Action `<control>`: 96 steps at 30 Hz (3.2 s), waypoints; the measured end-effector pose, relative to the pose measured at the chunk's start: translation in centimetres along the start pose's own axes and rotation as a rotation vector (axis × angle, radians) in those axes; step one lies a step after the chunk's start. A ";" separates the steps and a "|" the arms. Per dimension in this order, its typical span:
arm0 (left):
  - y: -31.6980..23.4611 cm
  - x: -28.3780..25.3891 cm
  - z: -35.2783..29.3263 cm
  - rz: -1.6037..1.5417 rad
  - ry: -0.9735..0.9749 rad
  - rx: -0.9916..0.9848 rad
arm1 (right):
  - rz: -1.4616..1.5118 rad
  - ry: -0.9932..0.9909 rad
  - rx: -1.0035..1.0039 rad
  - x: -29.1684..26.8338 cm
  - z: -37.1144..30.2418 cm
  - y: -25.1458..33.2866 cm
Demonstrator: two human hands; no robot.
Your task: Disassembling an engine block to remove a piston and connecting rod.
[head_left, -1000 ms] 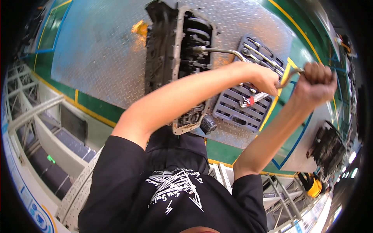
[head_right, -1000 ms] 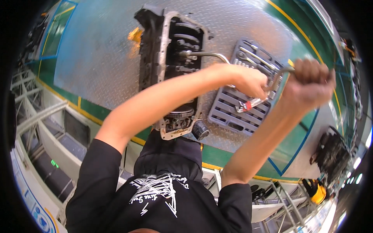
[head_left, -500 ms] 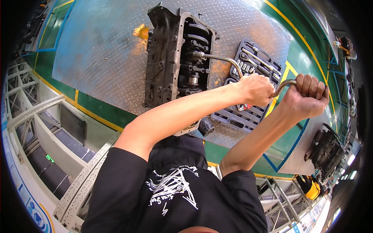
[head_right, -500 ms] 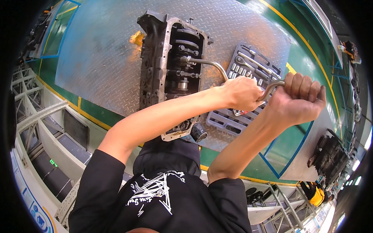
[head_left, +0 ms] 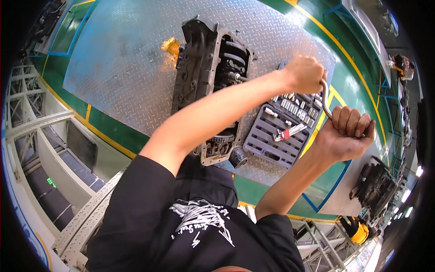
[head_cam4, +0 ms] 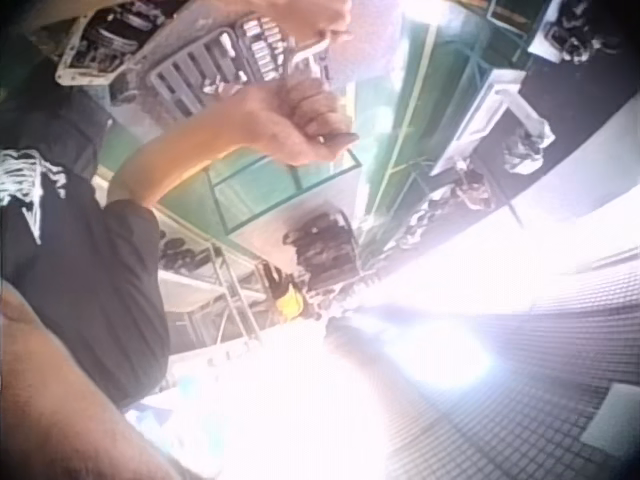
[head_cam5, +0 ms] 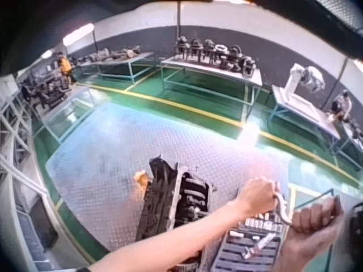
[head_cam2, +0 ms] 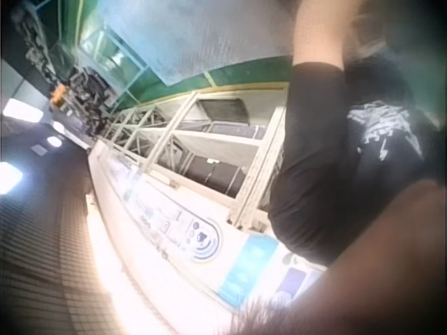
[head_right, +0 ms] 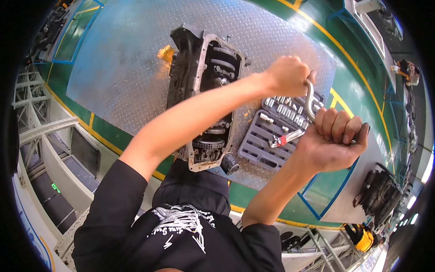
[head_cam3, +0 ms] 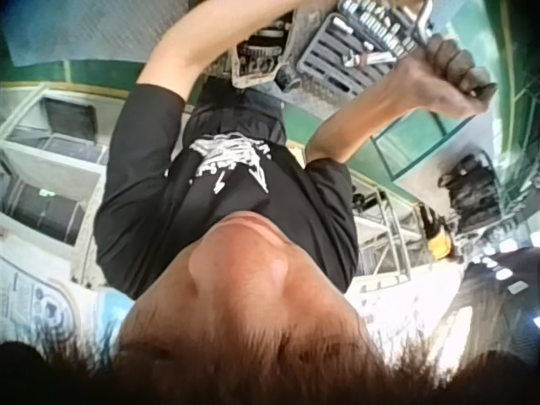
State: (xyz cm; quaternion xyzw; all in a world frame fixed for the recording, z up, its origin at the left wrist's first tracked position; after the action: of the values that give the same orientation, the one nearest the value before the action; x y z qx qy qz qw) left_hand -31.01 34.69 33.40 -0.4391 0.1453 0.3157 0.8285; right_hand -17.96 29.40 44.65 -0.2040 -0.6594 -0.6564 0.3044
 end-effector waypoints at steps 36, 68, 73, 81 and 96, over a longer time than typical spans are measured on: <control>-5.9 -1.1 -1.7 -0.082 0.391 -0.005 | 0.155 0.185 0.093 4.2 0.2 -1.1; -7.9 2.4 -6.2 -0.052 0.624 -0.173 | 0.205 0.231 0.152 0.6 3.5 -1.7; -1.5 -3.3 0.9 0.059 0.372 -0.157 | 0.153 -0.026 0.108 -3.1 3.8 -1.2; -5.0 2.4 -4.9 -0.119 0.470 -0.197 | 0.224 0.099 0.178 -2.2 6.0 -3.8; -2.8 0.7 -2.3 -0.173 0.299 -0.173 | 0.168 0.026 0.170 2.4 2.2 -2.9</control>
State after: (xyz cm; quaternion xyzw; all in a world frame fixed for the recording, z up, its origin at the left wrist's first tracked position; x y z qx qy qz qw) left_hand -28.58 31.92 33.52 -0.5614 0.2007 0.1857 0.7810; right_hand -21.96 31.11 44.15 -0.2235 -0.6893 -0.5728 0.3832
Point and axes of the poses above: each hand's wrist, its own z-axis towards the middle knuckle, its own x-axis out of the palm, y = z × x, the point moved 10 cm from there along z, towards the middle knuckle, and after that the axes turned 7 degrees about x, right-handed, at the moved point
